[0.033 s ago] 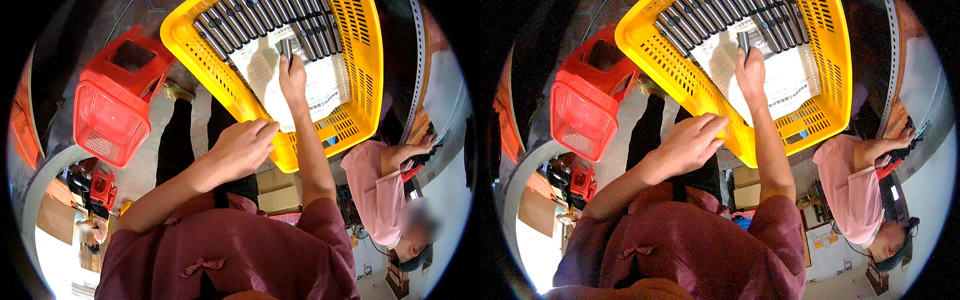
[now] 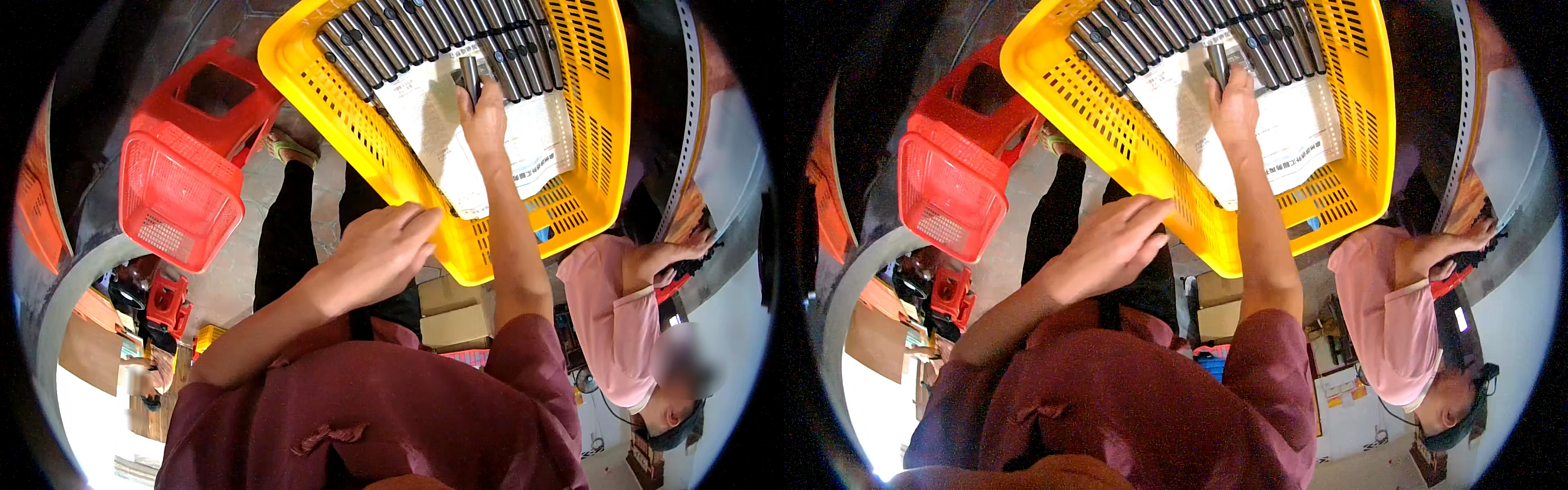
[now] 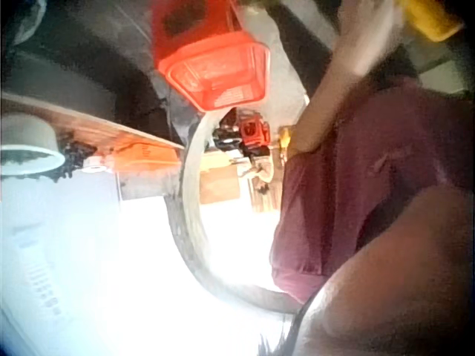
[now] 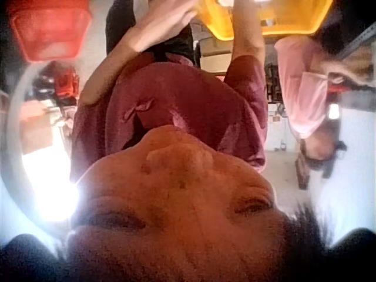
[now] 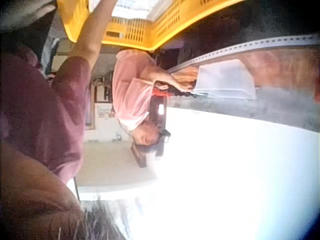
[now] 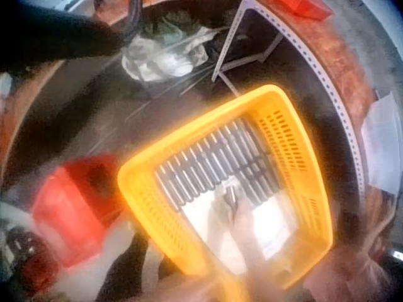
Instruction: The person sits on a red stool and transfers metal rods from a yellow basket to a red basket. They handle the rods by hand, moving them in batches and occasionally adjusting the newspaper lining inside the yellow basket.
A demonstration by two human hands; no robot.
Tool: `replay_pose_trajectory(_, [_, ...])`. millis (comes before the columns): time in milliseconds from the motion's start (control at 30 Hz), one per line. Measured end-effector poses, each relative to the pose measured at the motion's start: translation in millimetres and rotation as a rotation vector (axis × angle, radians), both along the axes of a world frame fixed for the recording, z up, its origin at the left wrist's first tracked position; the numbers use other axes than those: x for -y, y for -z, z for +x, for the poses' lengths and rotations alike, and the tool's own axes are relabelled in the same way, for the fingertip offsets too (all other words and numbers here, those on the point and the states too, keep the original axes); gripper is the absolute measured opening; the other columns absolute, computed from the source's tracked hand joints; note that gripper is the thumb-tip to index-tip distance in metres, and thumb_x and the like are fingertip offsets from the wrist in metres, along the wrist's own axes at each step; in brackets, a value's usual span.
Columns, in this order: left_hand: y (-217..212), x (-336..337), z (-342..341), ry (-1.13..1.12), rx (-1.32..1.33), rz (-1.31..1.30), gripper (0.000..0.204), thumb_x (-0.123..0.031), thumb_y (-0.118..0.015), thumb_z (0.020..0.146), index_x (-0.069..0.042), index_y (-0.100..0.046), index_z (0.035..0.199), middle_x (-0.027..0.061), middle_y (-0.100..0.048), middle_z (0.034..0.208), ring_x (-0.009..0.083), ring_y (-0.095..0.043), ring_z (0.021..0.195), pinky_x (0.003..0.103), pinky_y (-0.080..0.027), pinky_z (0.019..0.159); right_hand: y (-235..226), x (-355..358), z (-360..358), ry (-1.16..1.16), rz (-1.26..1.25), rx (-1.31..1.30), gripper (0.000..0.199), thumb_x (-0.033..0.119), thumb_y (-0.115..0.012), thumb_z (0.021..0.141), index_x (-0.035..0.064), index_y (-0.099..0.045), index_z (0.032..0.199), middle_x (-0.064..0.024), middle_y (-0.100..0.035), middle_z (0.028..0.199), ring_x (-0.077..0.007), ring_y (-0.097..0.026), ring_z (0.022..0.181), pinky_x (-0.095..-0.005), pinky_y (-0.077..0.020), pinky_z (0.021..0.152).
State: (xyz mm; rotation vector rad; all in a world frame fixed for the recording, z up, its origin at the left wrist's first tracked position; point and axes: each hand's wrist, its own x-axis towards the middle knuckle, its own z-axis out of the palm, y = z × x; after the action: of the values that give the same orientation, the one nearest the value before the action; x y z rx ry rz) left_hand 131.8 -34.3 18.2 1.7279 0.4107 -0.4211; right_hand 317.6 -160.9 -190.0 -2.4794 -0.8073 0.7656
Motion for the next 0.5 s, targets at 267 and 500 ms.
replay_pose_trajectory(267, [2,2,-37,-0.166,-0.137,0.008,0.037,-0.005,-0.067,0.084,0.002,-0.056,0.119,0.0199,-0.062,0.106,0.0373,-0.063,0.098,0.041,-0.052,0.083,42,10,32,-0.361,-0.119,0.399,0.033,0.019,-0.076,0.075,0.0069,-0.06,0.102,-0.012,-0.057,0.098,-0.0338,-0.056,0.092,-0.0462,-0.0449,0.08])
replay_pose_trajectory(500, [12,11,-55,-0.264,-0.119,0.037,0.035,-0.006,-0.067,0.083,0.002,-0.056,0.116,0.0183,-0.062,0.101,0.0353,-0.063,0.09,0.04,-0.052,0.076,53,26,44,-0.193,-0.038,0.541,0.031,0.021,-0.074,0.078,0.0092,-0.063,0.104,-0.0104,-0.057,0.097,-0.0313,-0.055,0.094,-0.0454,-0.0411,0.083])
